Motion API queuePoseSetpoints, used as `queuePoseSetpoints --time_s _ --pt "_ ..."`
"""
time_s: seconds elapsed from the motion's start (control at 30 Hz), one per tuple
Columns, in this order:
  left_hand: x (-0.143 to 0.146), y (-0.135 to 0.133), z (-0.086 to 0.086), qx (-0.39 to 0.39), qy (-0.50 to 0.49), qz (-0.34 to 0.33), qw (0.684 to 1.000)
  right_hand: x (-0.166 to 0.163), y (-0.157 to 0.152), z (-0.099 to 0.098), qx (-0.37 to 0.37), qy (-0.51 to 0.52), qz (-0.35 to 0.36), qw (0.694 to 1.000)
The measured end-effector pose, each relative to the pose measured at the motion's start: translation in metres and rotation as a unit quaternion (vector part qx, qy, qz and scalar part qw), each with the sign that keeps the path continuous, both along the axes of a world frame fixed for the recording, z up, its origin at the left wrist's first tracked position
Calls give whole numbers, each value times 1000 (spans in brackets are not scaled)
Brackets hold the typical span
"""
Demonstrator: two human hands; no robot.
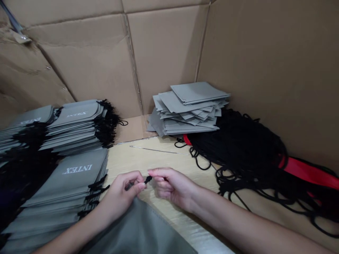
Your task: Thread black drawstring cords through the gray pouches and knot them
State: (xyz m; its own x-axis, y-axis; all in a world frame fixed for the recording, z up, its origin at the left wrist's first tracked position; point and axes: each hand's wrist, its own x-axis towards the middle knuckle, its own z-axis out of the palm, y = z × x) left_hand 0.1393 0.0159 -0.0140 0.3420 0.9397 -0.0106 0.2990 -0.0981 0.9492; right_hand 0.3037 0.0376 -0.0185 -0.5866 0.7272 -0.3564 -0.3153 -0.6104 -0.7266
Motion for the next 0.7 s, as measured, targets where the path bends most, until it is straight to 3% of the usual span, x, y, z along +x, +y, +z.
queuePoseSetpoints --time_s 0.07,0.27,0.33,0.47,0.7 --pt "-1 1 -4 -15 -15 2 1000 2 4 -2 4 11 -7 1000" --pt "-4 5 -14 -7 -40 23 999 12 21 -5 61 -39 -126 989" --pt "-4 7 -15 2 -36 26 999 10 21 -8 139 -102 -125 977" --pt "-3 9 -15 3 -27 12 1000 3 16 -17 300 -233 -92 920" --pt "-4 9 -20 8 -31 2 999 8 24 -21 343 -277 -76 894"
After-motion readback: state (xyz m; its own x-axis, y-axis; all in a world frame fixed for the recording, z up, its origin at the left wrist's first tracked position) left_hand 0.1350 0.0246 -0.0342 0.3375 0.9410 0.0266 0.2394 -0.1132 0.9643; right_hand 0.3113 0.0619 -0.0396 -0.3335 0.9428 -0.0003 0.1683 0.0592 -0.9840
